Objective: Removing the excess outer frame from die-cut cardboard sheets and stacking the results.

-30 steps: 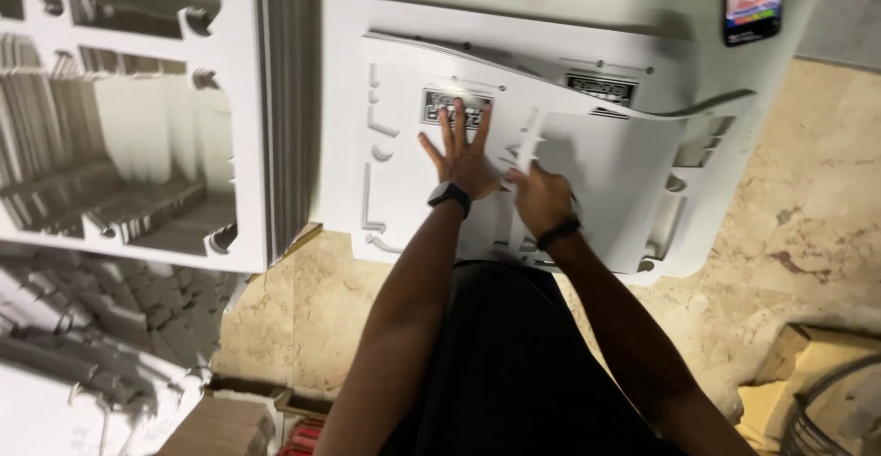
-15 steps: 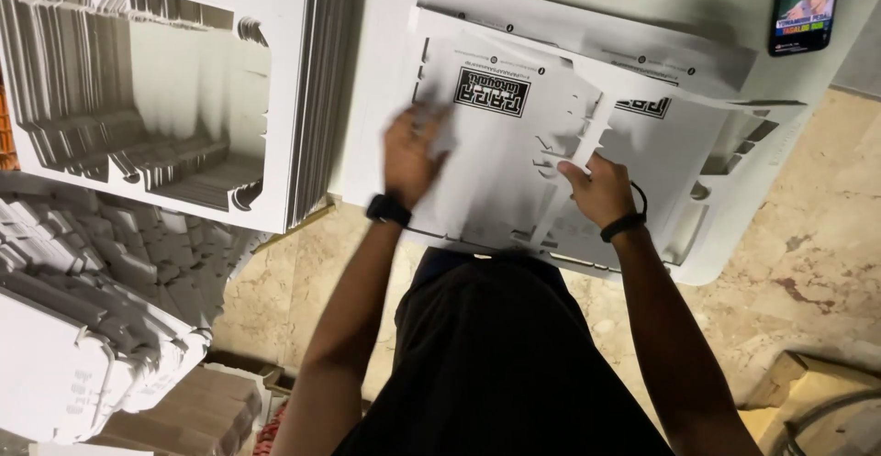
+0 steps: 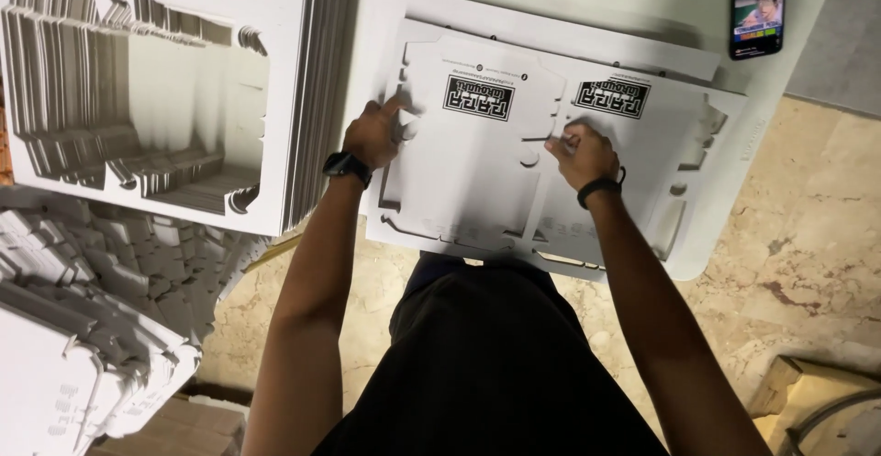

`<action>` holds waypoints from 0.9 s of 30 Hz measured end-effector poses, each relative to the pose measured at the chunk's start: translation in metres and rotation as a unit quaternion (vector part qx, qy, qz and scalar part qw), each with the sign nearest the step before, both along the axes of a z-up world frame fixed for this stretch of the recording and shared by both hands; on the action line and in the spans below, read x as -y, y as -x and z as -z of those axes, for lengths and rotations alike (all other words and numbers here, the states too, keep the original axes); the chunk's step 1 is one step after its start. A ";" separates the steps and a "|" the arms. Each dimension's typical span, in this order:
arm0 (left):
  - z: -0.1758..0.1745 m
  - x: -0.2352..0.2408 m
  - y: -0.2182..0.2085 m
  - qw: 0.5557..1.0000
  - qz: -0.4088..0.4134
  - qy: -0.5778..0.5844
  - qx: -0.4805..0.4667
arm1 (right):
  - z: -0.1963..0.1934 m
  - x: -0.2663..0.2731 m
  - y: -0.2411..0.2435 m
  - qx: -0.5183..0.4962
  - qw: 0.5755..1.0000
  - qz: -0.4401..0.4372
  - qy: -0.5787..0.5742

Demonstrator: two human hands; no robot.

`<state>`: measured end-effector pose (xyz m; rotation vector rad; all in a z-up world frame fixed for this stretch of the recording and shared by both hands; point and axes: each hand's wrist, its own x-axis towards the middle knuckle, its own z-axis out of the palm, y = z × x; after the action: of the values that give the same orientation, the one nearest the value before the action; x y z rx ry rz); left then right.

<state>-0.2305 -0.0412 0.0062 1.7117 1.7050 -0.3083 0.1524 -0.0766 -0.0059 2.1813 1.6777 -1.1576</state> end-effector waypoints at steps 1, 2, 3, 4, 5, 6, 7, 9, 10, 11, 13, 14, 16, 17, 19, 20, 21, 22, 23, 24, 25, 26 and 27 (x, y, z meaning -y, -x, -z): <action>-0.014 0.005 -0.001 1.000 -0.011 -0.004 0.003 | 0.017 0.011 -0.006 0.026 0.992 0.024 -0.119; -0.028 0.010 -0.002 1.000 -0.021 -0.008 0.006 | 0.034 0.022 -0.012 0.053 0.969 0.046 -0.237; -0.026 0.007 -0.002 1.000 -0.016 -0.009 0.010 | 0.036 0.036 -0.017 0.058 0.968 0.051 -0.237; -0.024 0.005 -0.002 1.000 -0.019 -0.004 0.021 | 0.038 0.051 -0.021 0.034 0.955 0.058 -0.289; -0.022 0.004 0.000 0.999 -0.025 -0.001 0.030 | 0.041 0.065 -0.023 0.007 0.938 0.062 -0.341; -0.030 0.002 -0.005 0.999 -0.023 -0.001 0.032 | 0.038 0.083 -0.026 0.011 0.938 0.063 -0.342; -0.040 0.002 -0.004 0.998 -0.029 0.003 0.051 | 0.037 0.100 -0.023 0.017 0.926 0.045 -0.374; -0.042 0.002 0.000 0.997 -0.039 0.008 0.070 | 0.040 0.131 -0.010 0.021 0.914 0.024 -0.404; -0.034 0.002 0.003 0.998 -0.017 0.007 0.057 | 0.044 0.143 -0.001 0.026 0.903 -0.029 -0.428; -0.025 0.007 0.008 0.999 0.002 0.011 0.042 | 0.047 0.162 0.010 0.028 0.891 -0.083 -0.446; -0.015 0.011 0.014 0.998 0.008 -0.015 0.058 | 0.040 0.158 0.046 -0.062 0.893 -0.122 -0.429; -0.010 0.009 0.017 0.996 0.019 -0.047 0.076 | 0.037 0.154 0.064 -0.147 0.885 -0.155 -0.412; -0.028 0.019 0.014 0.995 0.027 -0.054 0.074 | 0.032 0.146 0.089 -0.118 0.911 -0.199 -0.340; -0.036 0.022 0.011 0.994 0.040 -0.064 0.077 | 0.030 0.142 0.100 -0.082 0.930 -0.239 -0.266; -0.050 0.037 0.016 0.994 0.054 -0.065 0.072 | 0.050 0.139 0.108 -0.048 0.933 -0.248 -0.255; -0.057 0.044 0.017 0.993 0.065 -0.070 0.071 | 0.061 0.138 0.111 -0.011 0.935 -0.259 -0.244; -0.062 0.055 0.015 0.993 0.071 -0.064 0.074 | 0.059 0.136 0.113 -0.009 0.937 -0.253 -0.239; -0.068 0.066 0.015 0.992 0.054 -0.072 0.089 | 0.057 0.134 0.114 -0.005 0.944 -0.253 -0.214; -0.075 0.075 0.015 0.990 0.037 -0.082 0.104 | 0.055 0.130 0.116 -0.002 0.948 -0.253 -0.191; -0.088 0.085 0.011 0.990 0.043 -0.079 0.106 | 0.064 0.136 0.115 0.000 0.950 -0.248 -0.189; -0.100 0.092 0.009 0.991 0.042 -0.080 0.103 | 0.073 0.136 0.115 -0.008 0.946 -0.244 -0.212; -0.113 0.098 0.008 0.991 0.040 -0.081 0.100 | 0.082 0.136 0.115 -0.016 0.942 -0.241 -0.235; -0.135 0.102 0.001 0.990 0.045 -0.082 0.103 | 0.084 0.134 0.114 -0.013 0.943 -0.237 -0.235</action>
<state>-0.2313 -0.1429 0.1410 1.8719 1.5402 -0.0298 0.0385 -0.2107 -0.0903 1.7956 2.5111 -0.7080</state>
